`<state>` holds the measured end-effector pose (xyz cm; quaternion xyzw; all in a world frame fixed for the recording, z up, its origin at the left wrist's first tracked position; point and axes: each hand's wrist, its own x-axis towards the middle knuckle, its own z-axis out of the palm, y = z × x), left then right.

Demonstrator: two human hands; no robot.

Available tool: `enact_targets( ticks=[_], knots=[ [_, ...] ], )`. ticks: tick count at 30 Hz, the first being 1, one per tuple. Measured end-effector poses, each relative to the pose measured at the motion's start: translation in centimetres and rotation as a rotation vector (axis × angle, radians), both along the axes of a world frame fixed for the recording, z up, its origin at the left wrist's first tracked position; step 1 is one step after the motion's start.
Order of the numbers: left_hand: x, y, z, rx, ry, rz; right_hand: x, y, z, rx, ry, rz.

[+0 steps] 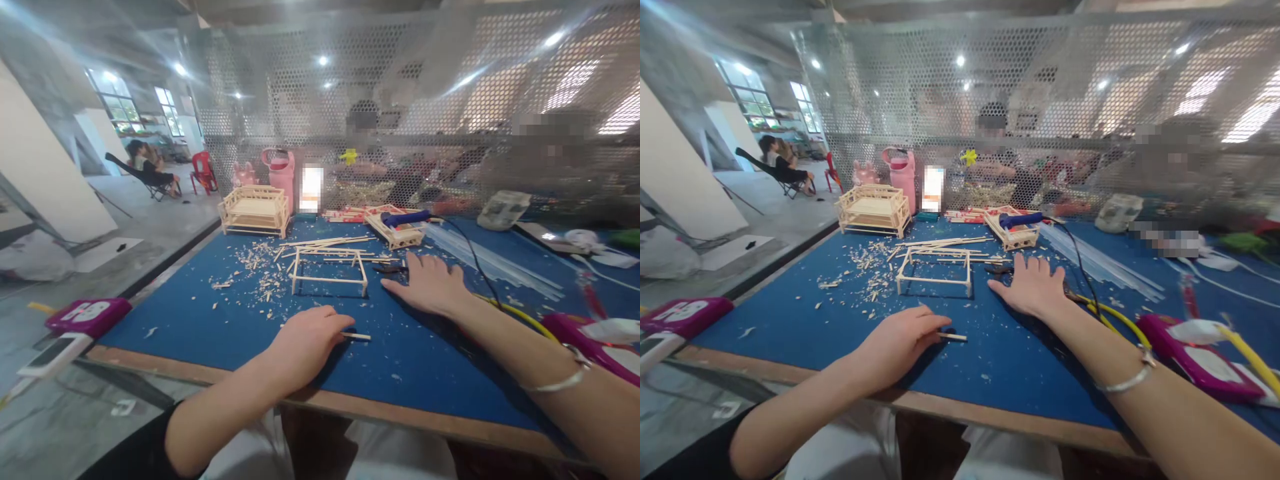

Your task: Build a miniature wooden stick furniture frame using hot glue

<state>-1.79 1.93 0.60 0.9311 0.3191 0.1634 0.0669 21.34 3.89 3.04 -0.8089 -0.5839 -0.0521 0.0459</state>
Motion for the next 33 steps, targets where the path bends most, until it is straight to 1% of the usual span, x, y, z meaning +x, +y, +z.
enact_targets(
  ticks=[1, 2, 3, 5, 6, 7, 8, 10, 12, 13, 14, 15, 16, 18, 19, 20, 22, 23, 25, 27, 29, 33],
  knots=[
    [-0.3, 0.1, 0.0, 0.01, -0.029, 0.001, -0.1, -0.6, 0.4, 0.09, -0.023, 0.089],
    [-0.6, 0.3, 0.0, 0.026, -0.063, -0.004, -0.2, -1.4, 0.9, 0.169, -0.016, 0.216],
    [-0.8, 0.4, 0.2, 0.051, -0.099, -0.015, -0.4, -2.3, 1.3, 0.2, 0.046, 0.38],
    [-0.9, 0.6, 0.5, 0.125, -0.168, -0.055, -1.0, -3.9, 2.0, 0.17, 0.161, 0.764],
    [-0.8, 0.8, 0.8, 0.169, -0.194, -0.076, -1.3, -4.5, 2.1, 0.179, 0.17, 0.888],
    [-0.7, 1.0, 1.1, 0.212, -0.212, -0.096, -1.6, -4.9, 2.1, 0.2, 0.163, 0.976],
    [-0.6, 1.1, 1.4, 0.249, -0.225, -0.112, -1.9, -5.0, 2.0, 0.234, 0.149, 1.023],
    [-0.4, 1.5, 2.1, 0.301, -0.255, -0.142, -2.3, -4.7, 1.6, 0.316, 0.135, 1.042],
    [-0.6, 2.1, 2.9, 0.327, -0.315, -0.154, -2.4, -3.9, 1.1, 0.382, 0.158, 1.021],
    [-0.9, 2.5, 3.4, 0.331, -0.372, -0.131, -2.4, -3.5, 0.8, 0.41, 0.171, 1.001],
    [-1.4, 3.1, 3.7, 0.321, -0.45, -0.076, -2.4, -3.2, 0.4, 0.437, 0.174, 0.981],
    [-2.0, 3.7, 4.0, 0.294, -0.542, 0.013, -2.4, -2.9, 0.0, 0.463, 0.164, 0.962],
    [-2.6, 4.4, 4.1, 0.243, -0.645, 0.133, -2.4, -2.6, -0.5, 0.486, 0.141, 0.949],
    [-3.9, 6.0, 3.9, 0.062, -0.798, 0.352, -2.4, -2.4, -1.4, 0.528, 0.064, 0.934],
    [-4.4, 6.7, 3.5, -0.065, -0.815, 0.414, -2.5, -2.4, -1.9, 0.547, 0.024, 0.928],
    [-4.8, 7.2, 3.0, -0.21, -0.805, 0.442, -2.6, -2.4, -2.2, 0.566, -0.012, 0.917],
    [-5.2, 7.8, 1.9, -0.487, -0.75, 0.426, -2.8, -2.5, -2.7, 0.594, -0.065, 0.896],
    [-5.2, 7.9, 1.3, -0.589, -0.721, 0.397, -2.9, -2.5, -2.8, 0.602, -0.085, 0.889],
    [-5.2, 7.7, 0.6, -0.707, -0.682, 0.323, -2.9, -2.5, -3.0, 0.61, -0.12, 0.876],
    [-5.2, 7.4, 0.3, -0.748, -0.67, 0.254, -2.7, -2.5, -3.1, 0.618, -0.139, 0.848],
    [-5.2, 7.2, 0.3, -0.753, -0.657, 0.21, -2.4, -2.5, -3.2, 0.628, -0.138, 0.809],
    [-5.2, 7.3, 0.5, -0.679, -0.595, 0.204, -2.0, -2.4, -3.5, 0.654, -0.094, 0.776]
  ],
)
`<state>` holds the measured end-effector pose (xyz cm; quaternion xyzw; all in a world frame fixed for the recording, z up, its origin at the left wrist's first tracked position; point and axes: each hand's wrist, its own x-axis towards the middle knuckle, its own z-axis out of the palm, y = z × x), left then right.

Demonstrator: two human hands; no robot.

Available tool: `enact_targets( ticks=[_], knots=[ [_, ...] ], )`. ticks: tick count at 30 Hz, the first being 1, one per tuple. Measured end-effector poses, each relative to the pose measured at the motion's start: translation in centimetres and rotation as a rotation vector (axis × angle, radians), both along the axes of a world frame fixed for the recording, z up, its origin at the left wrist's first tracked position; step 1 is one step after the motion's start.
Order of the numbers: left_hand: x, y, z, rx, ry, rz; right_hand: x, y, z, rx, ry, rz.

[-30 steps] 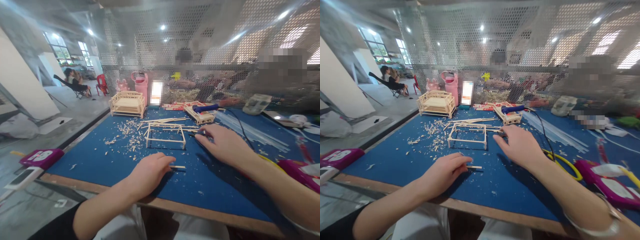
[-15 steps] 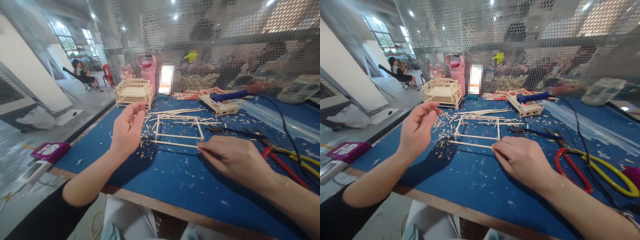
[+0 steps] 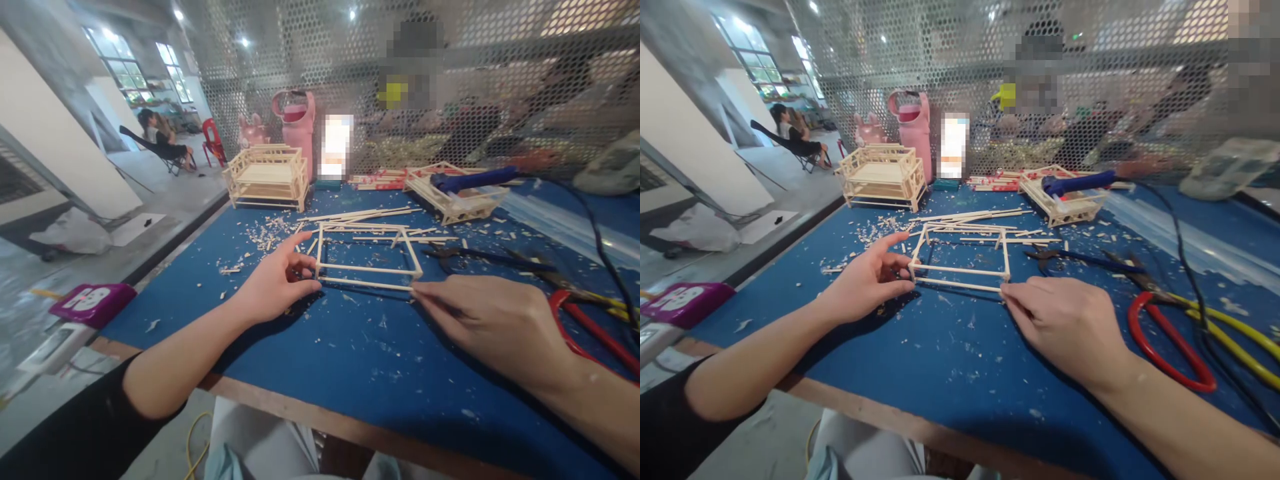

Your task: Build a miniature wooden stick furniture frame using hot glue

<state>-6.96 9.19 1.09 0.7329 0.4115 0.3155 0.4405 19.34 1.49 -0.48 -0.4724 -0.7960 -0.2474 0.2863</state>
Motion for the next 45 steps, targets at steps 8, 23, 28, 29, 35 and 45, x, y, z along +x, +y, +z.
enact_targets(
  ticks=[8, 23, 28, 29, 35, 45],
  knots=[
    [0.5, 0.2, -0.1, 0.141, 0.098, 0.018, -0.1, 0.5, -0.4, -0.123, 0.16, -0.079],
    [0.6, 0.1, -0.1, 0.157, 0.107, 0.027, -0.5, 0.3, -0.2, -0.219, 0.204, -0.132],
    [0.1, -1.2, 0.8, 0.378, 0.154, 0.195, 1.0, 0.4, 2.6, -0.079, 0.362, -0.175],
    [0.1, -1.6, 1.1, 0.479, 0.159, 0.235, 1.9, 0.7, 3.2, -0.055, 0.373, -0.226],
    [2.6, -4.6, 1.8, 0.782, 0.458, -0.206, 8.5, 2.8, 3.2, -0.334, 0.114, -0.423],
    [6.2, -4.7, 0.7, 0.636, 0.921, -0.09, 6.8, 2.1, 2.4, -0.819, 0.061, -0.574]
  ],
)
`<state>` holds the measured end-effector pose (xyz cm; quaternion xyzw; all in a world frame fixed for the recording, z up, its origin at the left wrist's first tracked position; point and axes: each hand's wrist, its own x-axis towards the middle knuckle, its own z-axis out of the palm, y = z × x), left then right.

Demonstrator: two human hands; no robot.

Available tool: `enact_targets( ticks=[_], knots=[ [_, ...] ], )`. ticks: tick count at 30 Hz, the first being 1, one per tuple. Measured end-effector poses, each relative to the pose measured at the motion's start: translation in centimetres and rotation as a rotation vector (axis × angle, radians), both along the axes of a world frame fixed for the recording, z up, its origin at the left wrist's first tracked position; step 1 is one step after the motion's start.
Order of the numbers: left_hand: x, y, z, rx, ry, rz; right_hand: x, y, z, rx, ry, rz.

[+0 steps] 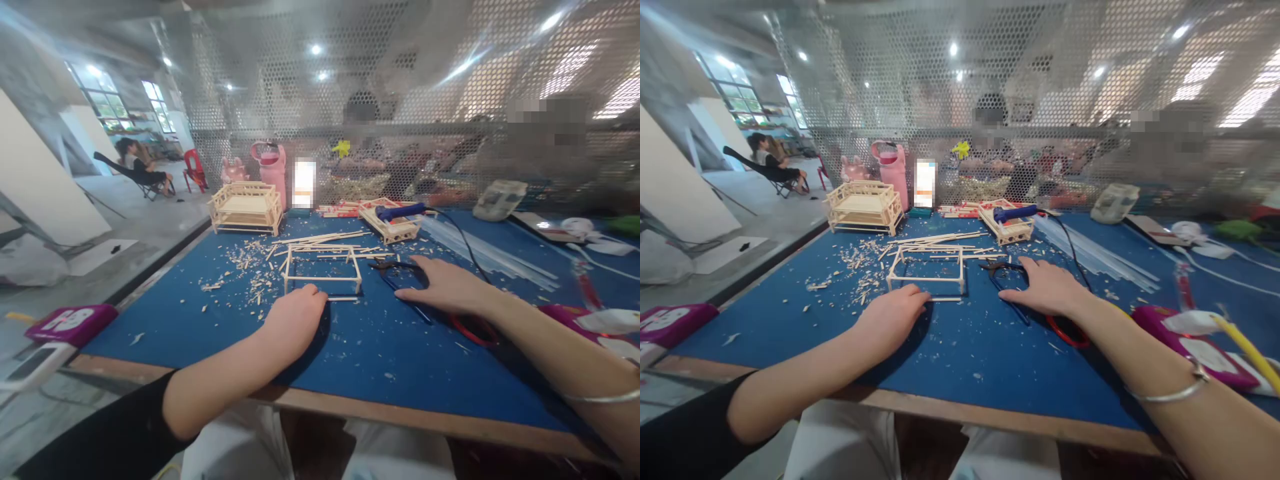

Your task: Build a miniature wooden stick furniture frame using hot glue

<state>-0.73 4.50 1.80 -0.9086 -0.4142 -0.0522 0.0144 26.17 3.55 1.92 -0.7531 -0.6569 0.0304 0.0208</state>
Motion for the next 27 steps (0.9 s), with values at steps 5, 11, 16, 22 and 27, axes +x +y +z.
enact_targets(
  ticks=[5, 11, 16, 22, 27],
  knots=[
    [0.7, -0.2, 0.6, -0.003, 0.068, 0.055, -0.7, 0.0, 0.1, 0.064, -0.1, -0.047],
    [0.5, -0.7, 0.6, 0.054, -0.026, 0.026, -1.8, -1.3, 0.3, 0.135, -0.176, -0.106],
    [0.0, -3.2, 0.5, -0.036, -0.816, 0.086, -3.0, -2.8, 0.3, 0.253, -0.206, -0.11],
    [1.2, -5.0, -0.3, -0.763, -1.764, 0.261, -3.3, -4.1, -0.1, 0.263, -0.207, -0.132],
    [1.8, -4.9, -0.4, -0.89, -1.981, 0.288, -3.3, -5.1, -0.6, 0.207, -0.108, -0.176]
  ],
)
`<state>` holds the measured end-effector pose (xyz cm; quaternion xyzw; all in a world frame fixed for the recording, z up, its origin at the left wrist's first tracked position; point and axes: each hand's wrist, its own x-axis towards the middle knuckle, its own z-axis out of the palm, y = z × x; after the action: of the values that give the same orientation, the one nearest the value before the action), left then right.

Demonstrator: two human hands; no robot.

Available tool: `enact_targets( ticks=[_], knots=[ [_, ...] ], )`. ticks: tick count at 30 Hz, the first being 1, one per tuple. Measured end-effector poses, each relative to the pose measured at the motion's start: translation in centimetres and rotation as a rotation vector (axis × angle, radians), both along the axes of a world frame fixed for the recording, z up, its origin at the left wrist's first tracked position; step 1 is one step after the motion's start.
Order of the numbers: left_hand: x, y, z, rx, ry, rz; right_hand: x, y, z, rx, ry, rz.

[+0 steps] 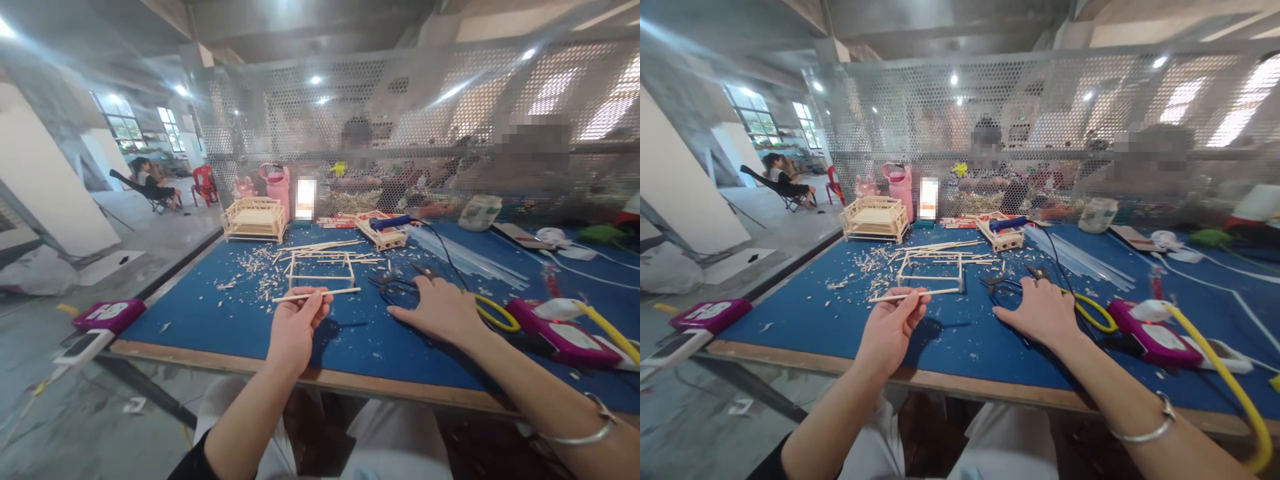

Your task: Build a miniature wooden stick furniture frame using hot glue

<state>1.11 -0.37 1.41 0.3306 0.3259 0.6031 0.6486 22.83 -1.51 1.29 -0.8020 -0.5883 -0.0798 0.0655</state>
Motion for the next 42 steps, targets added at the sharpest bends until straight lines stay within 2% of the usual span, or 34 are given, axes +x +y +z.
enact_targets(
  ticks=[3, 5, 7, 10, 11, 13, 15, 17, 25, 30, 34, 42],
  knots=[
    [0.1, -0.1, 0.1, 0.0, -0.027, 0.016, -0.1, -0.9, 0.0, 0.144, 0.094, 0.02],
    [0.3, -0.1, 0.3, -0.014, -0.049, 0.021, -0.4, -1.7, 0.3, 0.292, 0.404, 0.086],
    [0.6, 0.0, 0.5, -0.02, -0.071, 0.02, -1.1, -2.6, 0.6, 0.351, 0.813, 0.213],
    [1.4, 0.5, 1.2, 0.001, -0.115, 0.035, -2.8, -3.8, 1.0, 0.158, 1.463, 0.462],
    [1.7, 0.7, 1.5, 0.021, -0.13, 0.044, -3.4, -4.1, 1.0, 0.065, 1.685, 0.488],
    [2.2, 1.2, 1.9, 0.066, -0.151, 0.058, -4.5, -4.3, 1.0, -0.092, 2.102, 0.441],
    [2.5, 1.7, 2.1, 0.1, -0.152, 0.065, -5.2, -4.4, 0.7, -0.143, 2.298, 0.356],
    [2.7, 2.0, 2.2, 0.107, -0.148, 0.069, -5.5, -4.5, 0.2, -0.138, 2.325, 0.352],
    [3.0, 1.7, 2.2, 0.119, -0.125, 0.059, -5.0, -3.8, -2.0, -0.044, 2.155, 0.283],
    [3.0, 0.9, 2.3, 0.151, -0.063, -0.001, -5.1, -3.5, -1.1, 0.003, 2.044, 0.219],
    [3.0, 0.2, 2.2, 0.243, -0.01, 0.0, -5.3, -3.9, -0.1, 0.067, 1.935, 0.219],
    [3.1, -0.6, 2.1, 0.347, 0.026, 0.007, -5.2, -4.2, 0.3, 0.139, 1.514, 0.264]
  ],
)
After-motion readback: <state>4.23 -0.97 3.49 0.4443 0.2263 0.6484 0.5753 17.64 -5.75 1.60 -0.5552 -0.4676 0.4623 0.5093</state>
